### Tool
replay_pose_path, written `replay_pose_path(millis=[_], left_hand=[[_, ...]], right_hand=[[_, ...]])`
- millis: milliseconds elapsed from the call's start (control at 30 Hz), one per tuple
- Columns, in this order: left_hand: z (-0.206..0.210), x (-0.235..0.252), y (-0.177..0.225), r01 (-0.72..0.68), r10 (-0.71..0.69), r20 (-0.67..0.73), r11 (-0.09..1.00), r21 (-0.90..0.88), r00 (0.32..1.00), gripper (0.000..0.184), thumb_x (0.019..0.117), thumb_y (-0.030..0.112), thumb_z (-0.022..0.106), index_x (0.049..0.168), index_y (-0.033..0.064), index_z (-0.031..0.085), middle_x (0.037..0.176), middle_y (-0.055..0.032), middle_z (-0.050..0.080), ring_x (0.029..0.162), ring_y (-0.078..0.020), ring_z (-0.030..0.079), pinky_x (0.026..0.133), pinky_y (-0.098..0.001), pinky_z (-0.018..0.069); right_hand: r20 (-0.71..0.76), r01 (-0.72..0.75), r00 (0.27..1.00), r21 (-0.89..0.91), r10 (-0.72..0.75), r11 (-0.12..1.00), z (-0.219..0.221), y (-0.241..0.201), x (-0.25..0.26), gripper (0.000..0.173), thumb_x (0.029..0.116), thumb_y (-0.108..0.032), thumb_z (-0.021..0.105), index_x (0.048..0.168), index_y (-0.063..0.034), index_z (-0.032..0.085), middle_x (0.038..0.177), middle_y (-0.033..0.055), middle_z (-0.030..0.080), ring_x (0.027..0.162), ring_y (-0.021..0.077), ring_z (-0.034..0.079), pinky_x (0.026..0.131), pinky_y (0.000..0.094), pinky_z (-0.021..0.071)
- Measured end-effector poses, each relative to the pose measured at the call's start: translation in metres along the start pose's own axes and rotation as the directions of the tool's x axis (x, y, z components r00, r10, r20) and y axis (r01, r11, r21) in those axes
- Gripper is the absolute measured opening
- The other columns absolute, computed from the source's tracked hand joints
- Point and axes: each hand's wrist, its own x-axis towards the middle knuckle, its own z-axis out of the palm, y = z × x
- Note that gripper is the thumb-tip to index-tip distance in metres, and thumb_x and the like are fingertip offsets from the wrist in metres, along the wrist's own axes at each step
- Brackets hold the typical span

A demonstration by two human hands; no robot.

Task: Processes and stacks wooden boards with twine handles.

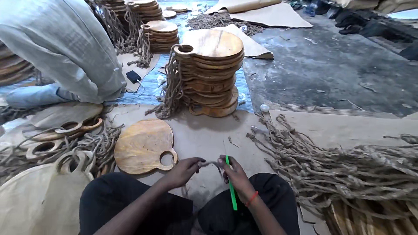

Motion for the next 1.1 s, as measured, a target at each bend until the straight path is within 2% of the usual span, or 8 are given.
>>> replay_pose_path(millis=[33,100,167,300,533,667,900,1100], left_hand=[[-0.004,0.003,0.003,0.039,-0.038,-0.067,0.999,0.011,0.997,0.041,0.1122,0.026,0.040,0.146,0.0061,0.055,0.109,-0.0133,0.068,0.081,-0.0185,0.060,0.076,-0.0372,0.0510],[-0.014,0.008,0.006,0.052,-0.046,-0.239,0.998,0.020,0.970,0.040,0.1078,0.025,0.055,0.140,0.0010,0.054,0.109,-0.0159,0.070,0.087,-0.0226,0.067,0.083,-0.0413,0.0557],[-0.018,0.011,0.007,0.014,-0.020,-0.374,1.000,-0.019,0.927,0.036,0.1028,0.024,0.065,0.127,-0.0009,0.057,0.102,-0.0134,0.070,0.082,-0.0204,0.067,0.078,-0.0387,0.0564],[-0.015,0.004,0.019,-0.059,0.014,-0.477,0.995,-0.079,0.879,0.020,0.0978,0.019,0.073,0.109,0.0036,0.067,0.087,-0.0052,0.070,0.063,-0.0103,0.062,0.062,-0.0280,0.0544],[0.007,-0.021,0.009,-0.034,-0.088,-0.540,0.977,-0.212,0.837,0.017,0.0976,0.017,0.070,0.108,0.0043,0.069,0.089,-0.0026,0.072,0.064,-0.0093,0.063,0.061,-0.0265,0.0534],[0.017,-0.029,0.004,-0.056,-0.071,-0.411,0.956,-0.288,0.909,0.028,0.1017,0.022,0.063,0.123,0.0051,0.069,0.099,-0.0012,0.069,0.068,-0.0045,0.057,0.061,-0.0218,0.0477],[0.040,-0.018,0.012,-0.145,-0.098,-0.506,0.896,-0.420,0.857,0.015,0.0985,0.013,0.063,0.107,0.0032,0.070,0.078,0.0006,0.066,0.057,-0.0042,0.055,0.051,-0.0193,0.0455],[0.035,-0.013,0.010,-0.167,-0.009,-0.437,0.917,-0.362,0.899,0.015,0.0958,0.019,0.065,0.100,0.0065,0.072,0.074,0.0054,0.063,0.058,-0.0007,0.051,0.053,-0.0180,0.0419]], right_hand=[[-0.059,-0.006,0.998,-0.005,0.005,1.000,-0.001,0.002,-0.003,0.045,0.1076,-0.030,0.052,0.143,-0.0029,0.051,0.122,0.0147,0.057,0.081,0.0179,0.061,0.066,0.0329,0.0524],[-0.102,-0.006,0.995,0.031,0.009,1.000,0.004,0.010,-0.012,0.041,0.1116,-0.027,0.041,0.142,-0.0026,0.052,0.116,0.0119,0.063,0.079,0.0174,0.062,0.063,0.0318,0.0509],[0.034,-0.075,0.997,0.072,0.072,0.995,0.014,0.020,-0.024,0.037,0.1119,-0.024,0.039,0.137,-0.0024,0.056,0.099,0.0058,0.067,0.069,0.0127,0.061,0.058,0.0277,0.0502],[0.280,-0.257,0.934,0.100,0.221,0.961,0.042,0.031,-0.029,0.033,0.1108,-0.026,0.045,0.130,-0.0040,0.059,0.090,0.0032,0.065,0.065,0.0102,0.058,0.057,0.0248,0.0487],[0.298,-0.142,0.951,0.195,0.080,0.971,0.058,0.003,-0.009,0.039,0.1133,-0.030,0.035,0.125,-0.0040,0.061,0.086,0.0011,0.061,0.060,0.0081,0.054,0.054,0.0222,0.0461],[0.324,-0.047,0.946,0.224,-0.029,0.973,0.057,0.008,-0.006,0.040,0.1131,-0.032,0.033,0.115,-0.0049,0.063,0.077,-0.0017,0.057,0.055,0.0060,0.050,0.051,0.0203,0.0444],[0.325,0.039,0.939,0.228,-0.114,0.973,0.060,0.017,-0.008,0.043,0.1119,-0.037,0.033,0.103,-0.0072,0.063,0.071,-0.0049,0.052,0.052,0.0033,0.046,0.049,0.0186,0.0422],[0.352,0.020,0.927,0.305,-0.132,0.952,0.059,0.020,-0.011,0.048,0.1116,-0.039,0.028,0.086,-0.0116,0.058,0.062,-0.0077,0.046,0.046,0.0017,0.040,0.043,0.0177,0.0364]])
